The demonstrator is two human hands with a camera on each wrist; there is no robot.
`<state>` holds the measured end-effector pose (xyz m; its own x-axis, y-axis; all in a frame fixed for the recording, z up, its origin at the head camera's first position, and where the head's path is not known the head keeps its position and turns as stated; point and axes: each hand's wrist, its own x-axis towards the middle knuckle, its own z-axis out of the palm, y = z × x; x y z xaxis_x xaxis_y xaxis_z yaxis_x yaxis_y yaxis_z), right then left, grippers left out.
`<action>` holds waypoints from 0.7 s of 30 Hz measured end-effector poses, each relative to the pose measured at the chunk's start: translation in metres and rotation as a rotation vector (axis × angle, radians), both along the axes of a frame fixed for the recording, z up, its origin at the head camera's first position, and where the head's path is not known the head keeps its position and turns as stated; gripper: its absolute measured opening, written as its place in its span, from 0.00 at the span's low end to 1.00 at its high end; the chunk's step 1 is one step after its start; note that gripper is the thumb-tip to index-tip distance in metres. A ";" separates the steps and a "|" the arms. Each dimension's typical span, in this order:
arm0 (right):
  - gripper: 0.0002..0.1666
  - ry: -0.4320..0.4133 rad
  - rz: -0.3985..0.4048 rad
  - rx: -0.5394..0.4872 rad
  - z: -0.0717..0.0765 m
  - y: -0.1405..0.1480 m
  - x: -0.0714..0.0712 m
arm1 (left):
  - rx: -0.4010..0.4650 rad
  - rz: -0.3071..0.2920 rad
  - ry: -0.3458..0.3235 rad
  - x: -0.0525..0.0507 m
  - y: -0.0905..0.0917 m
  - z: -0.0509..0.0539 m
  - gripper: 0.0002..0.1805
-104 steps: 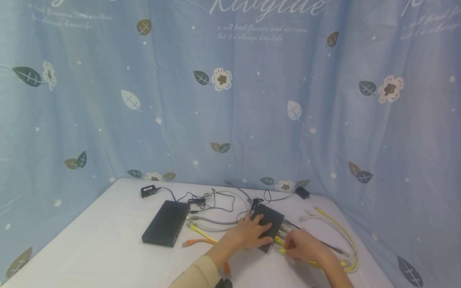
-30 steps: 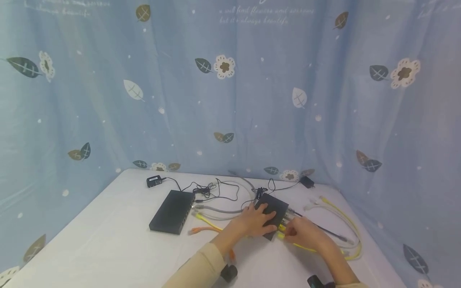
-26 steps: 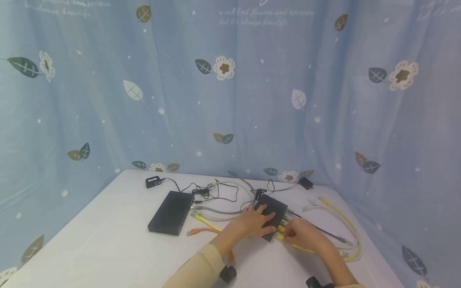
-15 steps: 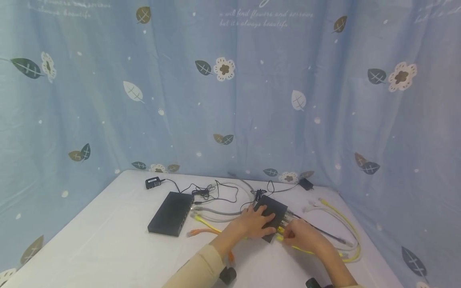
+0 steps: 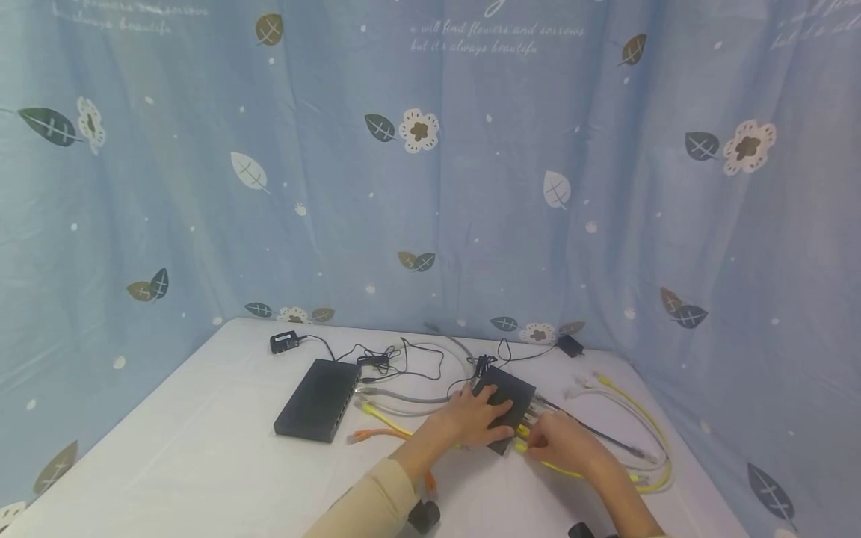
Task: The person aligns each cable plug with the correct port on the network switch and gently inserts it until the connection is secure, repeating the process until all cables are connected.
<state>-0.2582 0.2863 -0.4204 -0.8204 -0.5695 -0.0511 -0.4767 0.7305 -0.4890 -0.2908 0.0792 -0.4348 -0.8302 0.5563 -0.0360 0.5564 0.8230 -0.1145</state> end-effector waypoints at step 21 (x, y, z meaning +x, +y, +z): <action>0.06 0.054 0.053 0.030 0.002 -0.005 -0.001 | -0.026 -0.012 0.022 0.002 0.001 0.000 0.33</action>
<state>-0.2588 0.2813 -0.4186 -0.7910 -0.6113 -0.0252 -0.5402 0.7172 -0.4402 -0.2892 0.0798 -0.4349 -0.8241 0.5656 -0.0327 0.5636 0.8126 -0.1484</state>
